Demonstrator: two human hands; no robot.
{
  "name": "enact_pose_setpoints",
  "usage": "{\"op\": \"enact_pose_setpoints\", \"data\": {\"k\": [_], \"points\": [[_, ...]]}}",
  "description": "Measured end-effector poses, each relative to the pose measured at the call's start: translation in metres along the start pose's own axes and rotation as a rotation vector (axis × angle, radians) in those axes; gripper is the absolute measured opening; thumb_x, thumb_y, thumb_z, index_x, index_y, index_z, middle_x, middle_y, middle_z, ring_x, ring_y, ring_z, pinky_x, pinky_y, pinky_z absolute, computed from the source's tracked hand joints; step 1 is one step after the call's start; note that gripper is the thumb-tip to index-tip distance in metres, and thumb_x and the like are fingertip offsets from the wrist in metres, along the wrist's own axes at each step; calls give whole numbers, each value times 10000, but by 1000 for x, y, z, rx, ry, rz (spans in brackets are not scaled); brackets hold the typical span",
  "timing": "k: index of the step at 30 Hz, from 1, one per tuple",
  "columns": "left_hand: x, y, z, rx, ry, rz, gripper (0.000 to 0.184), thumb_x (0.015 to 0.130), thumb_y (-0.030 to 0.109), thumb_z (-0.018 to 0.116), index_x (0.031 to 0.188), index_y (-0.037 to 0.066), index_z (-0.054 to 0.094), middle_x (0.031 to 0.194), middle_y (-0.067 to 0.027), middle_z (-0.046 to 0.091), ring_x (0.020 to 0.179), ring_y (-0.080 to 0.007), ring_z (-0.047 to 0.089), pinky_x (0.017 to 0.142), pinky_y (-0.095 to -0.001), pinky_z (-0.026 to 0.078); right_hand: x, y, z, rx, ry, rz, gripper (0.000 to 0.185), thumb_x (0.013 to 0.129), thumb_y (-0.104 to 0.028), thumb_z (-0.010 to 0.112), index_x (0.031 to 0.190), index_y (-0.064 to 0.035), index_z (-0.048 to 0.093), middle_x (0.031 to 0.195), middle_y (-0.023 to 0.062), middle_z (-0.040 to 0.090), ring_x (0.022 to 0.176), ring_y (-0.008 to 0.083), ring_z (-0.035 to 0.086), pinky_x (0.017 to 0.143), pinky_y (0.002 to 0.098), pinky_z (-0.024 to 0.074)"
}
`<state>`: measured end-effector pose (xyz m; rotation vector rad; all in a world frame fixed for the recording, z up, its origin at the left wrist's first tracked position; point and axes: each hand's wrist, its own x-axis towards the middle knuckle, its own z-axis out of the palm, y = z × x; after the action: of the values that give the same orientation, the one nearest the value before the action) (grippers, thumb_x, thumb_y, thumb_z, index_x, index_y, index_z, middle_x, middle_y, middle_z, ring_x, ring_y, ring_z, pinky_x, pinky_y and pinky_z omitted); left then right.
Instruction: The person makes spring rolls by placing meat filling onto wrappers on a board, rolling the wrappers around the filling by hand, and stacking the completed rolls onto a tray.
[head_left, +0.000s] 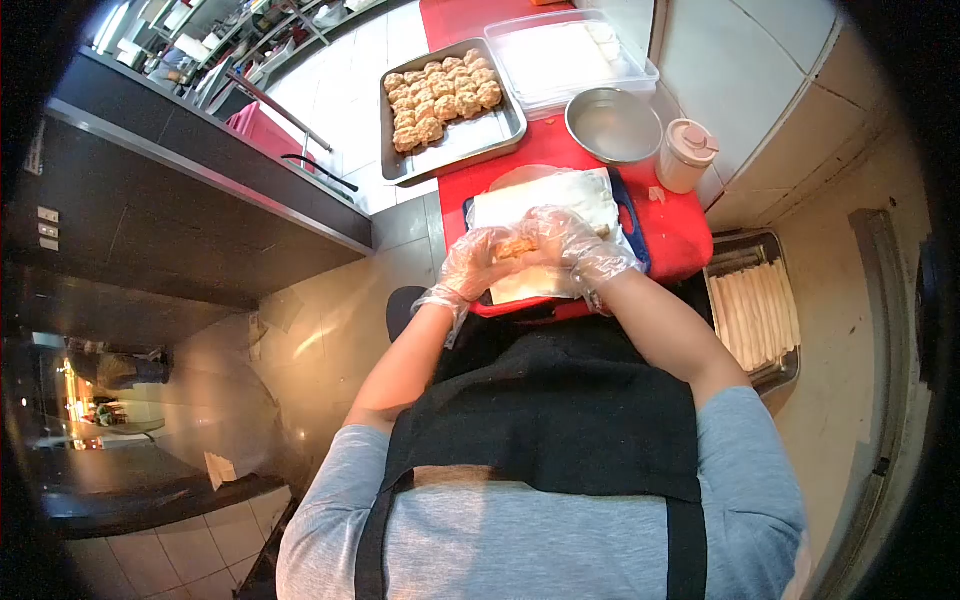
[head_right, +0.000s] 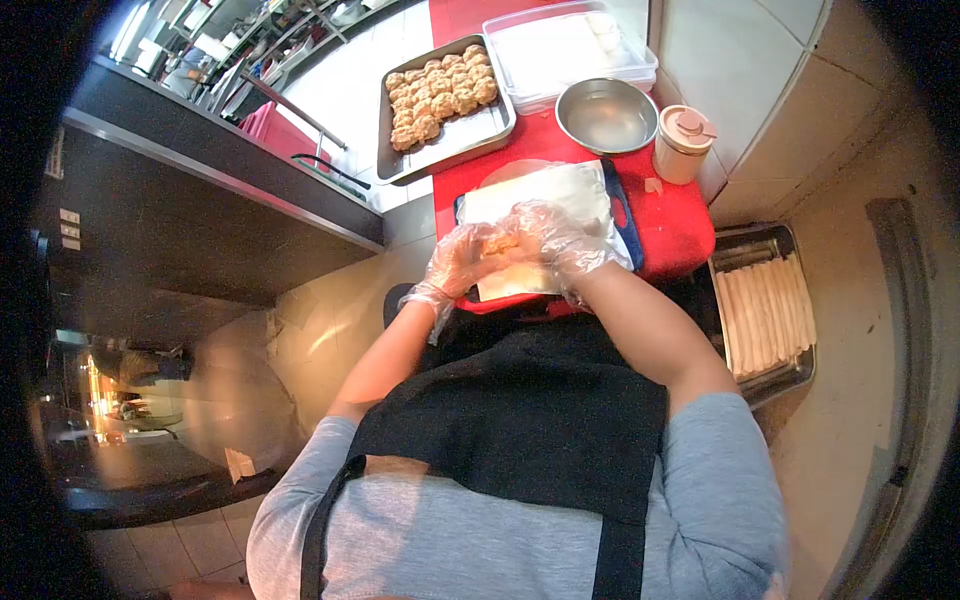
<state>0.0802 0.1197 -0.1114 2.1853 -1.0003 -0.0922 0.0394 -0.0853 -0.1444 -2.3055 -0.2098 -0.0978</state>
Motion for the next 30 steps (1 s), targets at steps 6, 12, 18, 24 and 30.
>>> {"op": "enact_pose_setpoints", "data": {"k": [6,12,18,24,30], "points": [[-10,-24,1,-43,12,-12,146,816,173,760,884,48,727,908,-123,714,852,-227,686,786,-331,528,2,-11,7,-298,30,-92,236,835,-297,657,981,-121,716,988,144,674,966,332,637,882,437,497],[-13,-32,8,-71,48,-33,209,799,216,774,940,66,734,950,-129,715,864,-248,685,775,-335,528,2,-27,1,-310,-52,-124,271,870,-334,623,962,-92,705,974,151,670,961,346,633,877,442,493],[-12,-18,-4,104,-17,-58,246,776,235,780,937,67,699,950,-135,703,847,-265,684,759,-351,525,9,-19,16,-275,10,-151,325,884,-314,610,1065,-53,677,1057,187,649,1043,338,613,917,422,487],[-16,-23,-8,-34,16,-131,335,785,231,773,1035,55,636,936,-120,702,845,-263,684,759,-360,524,19,-10,39,241,-80,242,360,931,-244,536,1185,-4,624,1221,222,596,1166,343,558,991,407,449],[-16,-22,-14,-64,34,-52,479,770,220,787,1172,52,589,1008,-97,714,902,-244,677,837,-345,517,9,-28,15,382,-84,251,359,902,-240,603,1168,0,631,1237,207,593,1175,346,549,1018,404,434]]}}
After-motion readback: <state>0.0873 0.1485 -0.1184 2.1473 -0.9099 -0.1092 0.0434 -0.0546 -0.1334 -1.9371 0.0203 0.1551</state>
